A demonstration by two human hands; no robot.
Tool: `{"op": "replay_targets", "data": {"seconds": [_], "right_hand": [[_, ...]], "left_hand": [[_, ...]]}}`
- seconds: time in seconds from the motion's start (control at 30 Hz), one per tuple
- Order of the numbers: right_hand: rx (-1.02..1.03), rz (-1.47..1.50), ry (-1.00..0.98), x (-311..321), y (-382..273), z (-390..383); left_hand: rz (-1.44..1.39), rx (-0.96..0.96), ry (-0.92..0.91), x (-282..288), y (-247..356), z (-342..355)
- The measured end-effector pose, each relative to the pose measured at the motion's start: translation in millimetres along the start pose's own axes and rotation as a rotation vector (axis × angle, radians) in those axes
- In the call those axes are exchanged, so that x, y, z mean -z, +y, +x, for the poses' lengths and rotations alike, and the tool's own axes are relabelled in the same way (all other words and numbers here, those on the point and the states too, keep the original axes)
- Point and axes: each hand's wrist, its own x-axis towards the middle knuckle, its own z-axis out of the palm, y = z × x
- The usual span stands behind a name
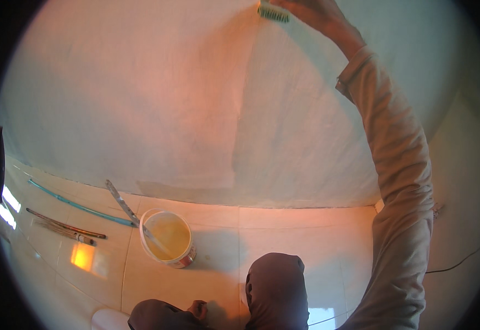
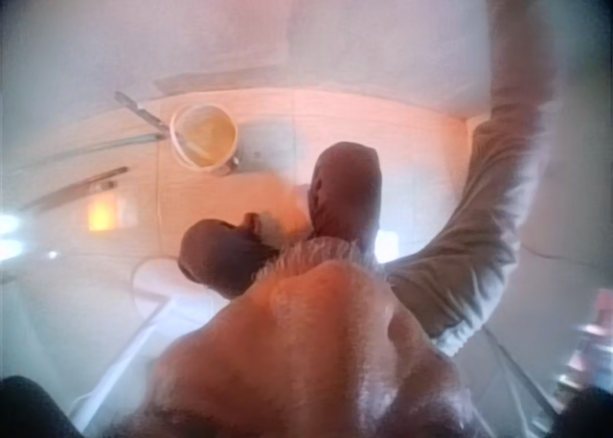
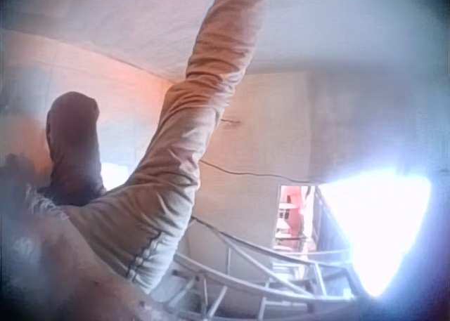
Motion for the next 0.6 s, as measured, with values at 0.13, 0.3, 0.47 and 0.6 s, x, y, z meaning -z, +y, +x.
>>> {"op": "replay_targets", "data": {"seconds": [0.13, 0.3, 0.47, 0.6], "right_hand": [[0.211, -0.194, 0.152, 0.6, -15.8, 1.4], [0.476, -0.743, 0.084, -33.6, 31.5, -57.7], [0.298, -0.518, -0.146, -60.7, 8.8, -118.9], [0.125, -0.113, -0.07, -37.6, 8.1, -80.4]], "left_hand": [[0.083, -0.022, 0.066, 0.2, 16.8, -4.8], [0.044, -0.104, 0.102, 6.1, 40.9, 6.6], [0.035, -0.057, 0.138, 3.8, 58.1, 22.3], [0.03, -0.045, 0.165, 5.5, 64.5, 23.4]]}}
